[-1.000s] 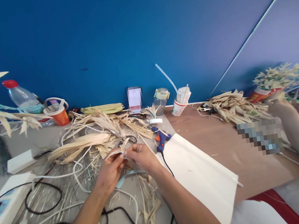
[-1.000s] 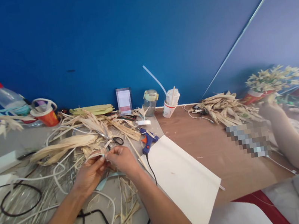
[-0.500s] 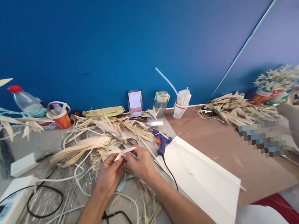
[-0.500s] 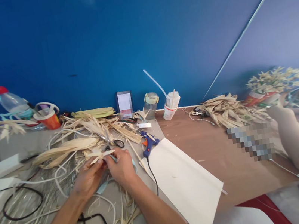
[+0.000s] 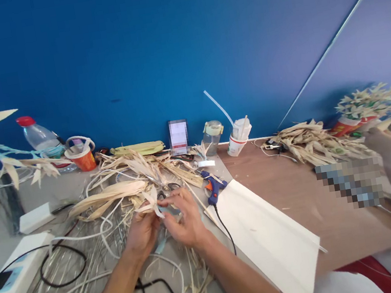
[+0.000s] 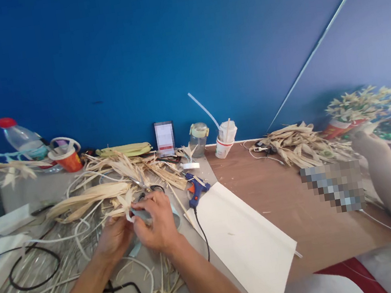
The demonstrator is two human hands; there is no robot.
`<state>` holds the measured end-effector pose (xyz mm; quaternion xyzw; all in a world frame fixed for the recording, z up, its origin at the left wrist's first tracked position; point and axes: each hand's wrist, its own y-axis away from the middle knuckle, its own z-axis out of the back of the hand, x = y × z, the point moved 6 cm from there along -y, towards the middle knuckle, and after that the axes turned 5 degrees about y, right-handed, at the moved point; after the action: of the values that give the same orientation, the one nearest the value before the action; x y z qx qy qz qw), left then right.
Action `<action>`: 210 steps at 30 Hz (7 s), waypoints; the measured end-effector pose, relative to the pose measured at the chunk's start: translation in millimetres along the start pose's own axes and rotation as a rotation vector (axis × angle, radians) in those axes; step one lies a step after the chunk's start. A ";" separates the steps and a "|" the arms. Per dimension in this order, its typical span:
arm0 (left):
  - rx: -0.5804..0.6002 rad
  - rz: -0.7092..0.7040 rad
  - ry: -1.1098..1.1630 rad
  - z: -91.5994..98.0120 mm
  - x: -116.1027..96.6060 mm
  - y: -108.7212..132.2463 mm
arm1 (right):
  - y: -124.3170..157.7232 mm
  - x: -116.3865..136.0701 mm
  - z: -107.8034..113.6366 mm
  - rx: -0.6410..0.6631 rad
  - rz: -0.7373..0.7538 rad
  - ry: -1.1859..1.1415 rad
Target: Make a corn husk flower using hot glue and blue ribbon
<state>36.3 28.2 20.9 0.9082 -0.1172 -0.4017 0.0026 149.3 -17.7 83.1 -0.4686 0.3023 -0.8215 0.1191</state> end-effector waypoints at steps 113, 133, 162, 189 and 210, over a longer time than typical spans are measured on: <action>0.050 -0.092 -0.266 6.3 -0.1 1.7 | -0.7 -45.6 -15.0 0.062 -0.800 -1.055; -0.077 -0.153 -0.214 5.5 -9.0 -0.8 | -11.0 -70.7 13.2 -0.152 -0.764 -0.957; 0.072 0.151 -0.051 -0.1 7.2 -1.0 | 2.1 -51.2 -28.4 0.172 -0.657 -0.695; 0.060 0.152 -0.072 -1.6 6.9 2.4 | 3.5 -50.6 -27.1 0.185 -0.718 -0.507; 0.039 0.261 0.094 5.1 13.2 3.4 | 8.3 -60.5 -30.3 0.188 -0.766 -0.518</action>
<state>40.4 22.5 8.1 0.9029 -0.2421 -0.3527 0.0429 155.2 16.4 24.3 -0.7230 -0.0076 -0.6862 -0.0792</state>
